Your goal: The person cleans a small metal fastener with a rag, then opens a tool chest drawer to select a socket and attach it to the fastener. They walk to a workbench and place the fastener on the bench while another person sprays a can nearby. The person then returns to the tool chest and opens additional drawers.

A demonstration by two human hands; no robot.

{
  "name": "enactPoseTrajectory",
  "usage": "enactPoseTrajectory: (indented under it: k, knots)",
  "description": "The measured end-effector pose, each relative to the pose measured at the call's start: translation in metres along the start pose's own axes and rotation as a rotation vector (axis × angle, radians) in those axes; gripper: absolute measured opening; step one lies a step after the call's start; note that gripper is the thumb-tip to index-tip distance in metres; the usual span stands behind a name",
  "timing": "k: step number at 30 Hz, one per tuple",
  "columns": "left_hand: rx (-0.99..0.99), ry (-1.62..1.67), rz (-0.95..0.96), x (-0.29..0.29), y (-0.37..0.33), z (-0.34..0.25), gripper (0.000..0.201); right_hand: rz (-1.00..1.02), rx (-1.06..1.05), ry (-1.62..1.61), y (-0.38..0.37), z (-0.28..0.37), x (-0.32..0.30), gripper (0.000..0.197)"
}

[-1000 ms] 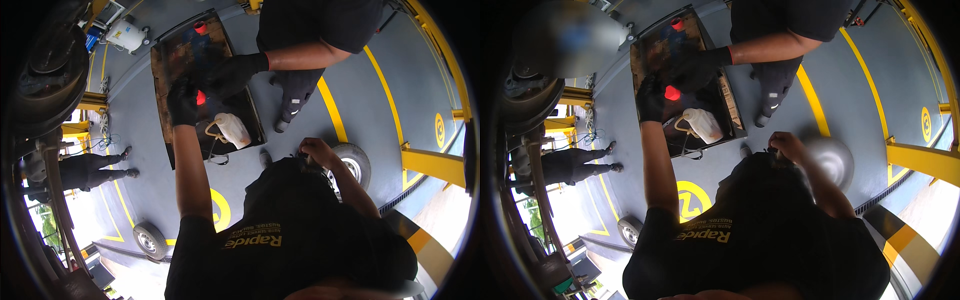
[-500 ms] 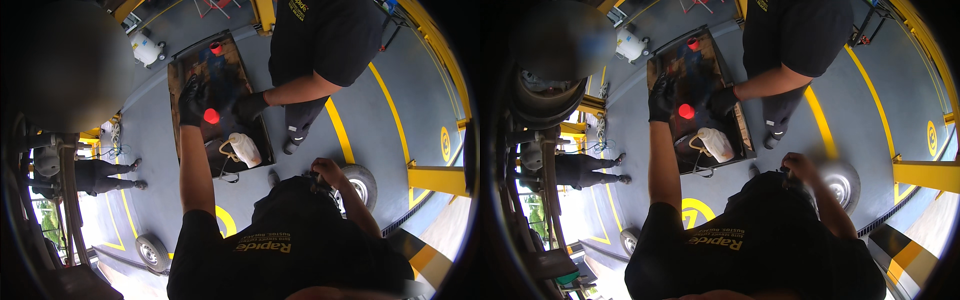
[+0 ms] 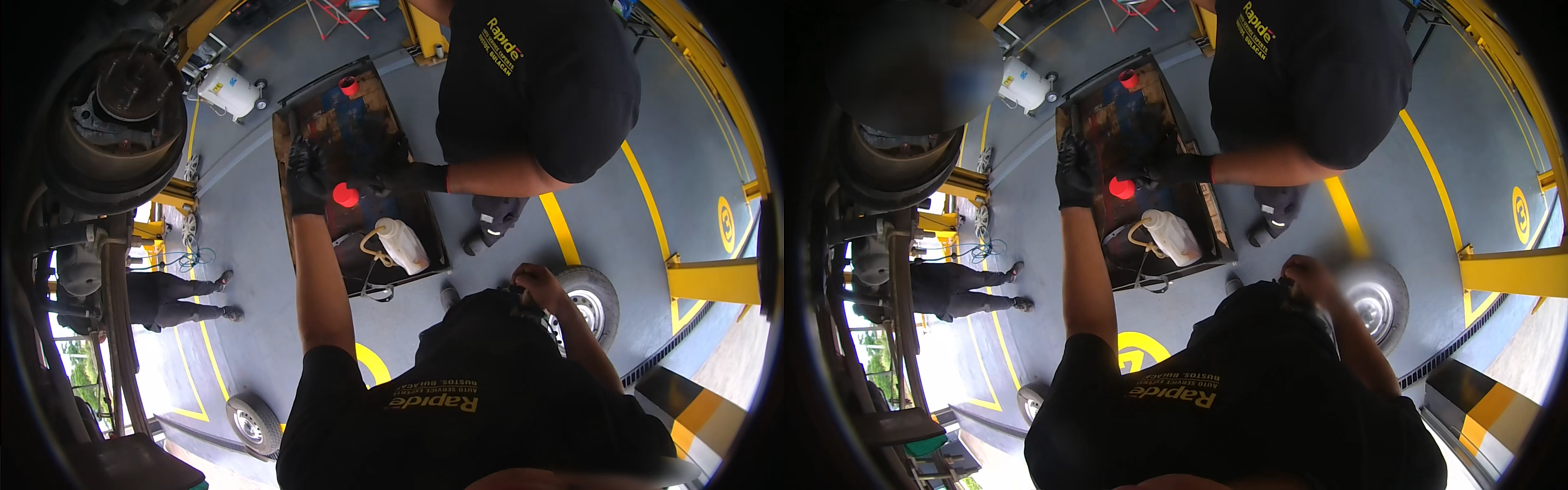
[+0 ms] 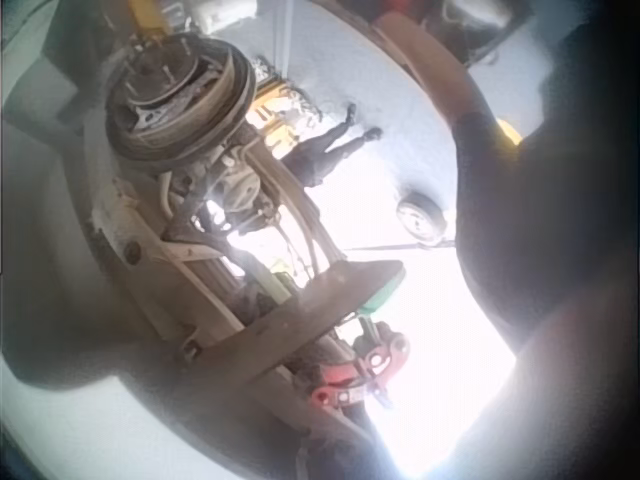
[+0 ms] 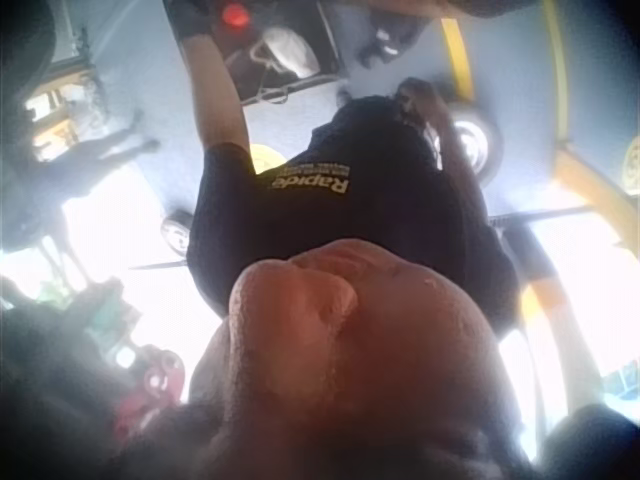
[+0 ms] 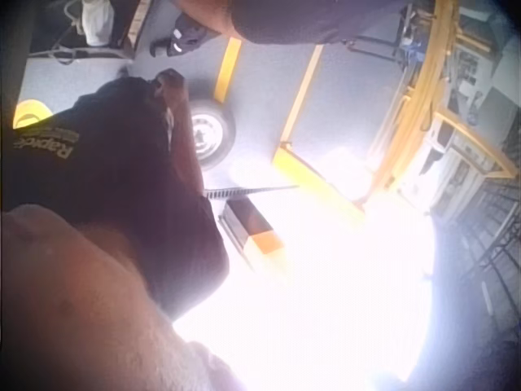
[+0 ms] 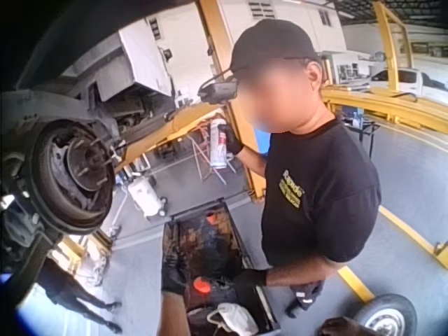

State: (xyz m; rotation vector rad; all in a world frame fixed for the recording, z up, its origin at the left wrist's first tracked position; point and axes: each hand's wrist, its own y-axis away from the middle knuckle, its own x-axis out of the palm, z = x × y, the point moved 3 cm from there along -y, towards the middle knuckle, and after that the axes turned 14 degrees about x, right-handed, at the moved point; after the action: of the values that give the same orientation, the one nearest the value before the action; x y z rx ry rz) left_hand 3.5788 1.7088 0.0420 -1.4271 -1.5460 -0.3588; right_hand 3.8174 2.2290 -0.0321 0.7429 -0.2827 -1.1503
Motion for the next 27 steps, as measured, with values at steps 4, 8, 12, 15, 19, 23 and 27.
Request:
enactPoseTrajectory:
  k: [4, 8, 12, 15, 19, 23, 27]
  knots:
    - [0.021, 0.018, -0.013, -0.002, 0.004, -0.003, 0.026, 0.023, -0.029, -0.022, 0.000, -0.007, -0.002, 0.018]
    - [0.067, -0.052, -0.203, -0.012, 0.009, -0.005, 0.027, 0.043, -0.028, 0.022, -0.003, -0.015, -0.006, 0.019]
    - [0.095, -0.148, -0.142, -0.022, 0.008, -0.009, 0.029, 0.076, -0.070, 0.006, -0.004, -0.019, -0.010, 0.019]
    - [0.124, -0.283, -0.146, -0.030, 0.008, -0.011, 0.031, 0.070, -0.072, 0.017, -0.003, -0.021, -0.013, 0.019]
    - [0.534, -1.263, 0.181, -0.013, 0.015, -0.018, 0.024, 0.077, -0.047, 0.003, -0.003, -0.024, -0.016, 0.018]
    - [0.471, -1.084, 0.037, 0.006, 0.023, -0.022, 0.017, 0.084, -0.066, 0.022, -0.005, -0.025, -0.018, 0.017]
    - [0.949, -2.031, 0.481, 0.044, 0.034, -0.030, 0.024, 0.082, -0.085, 0.033, -0.007, -0.026, -0.018, 0.018]
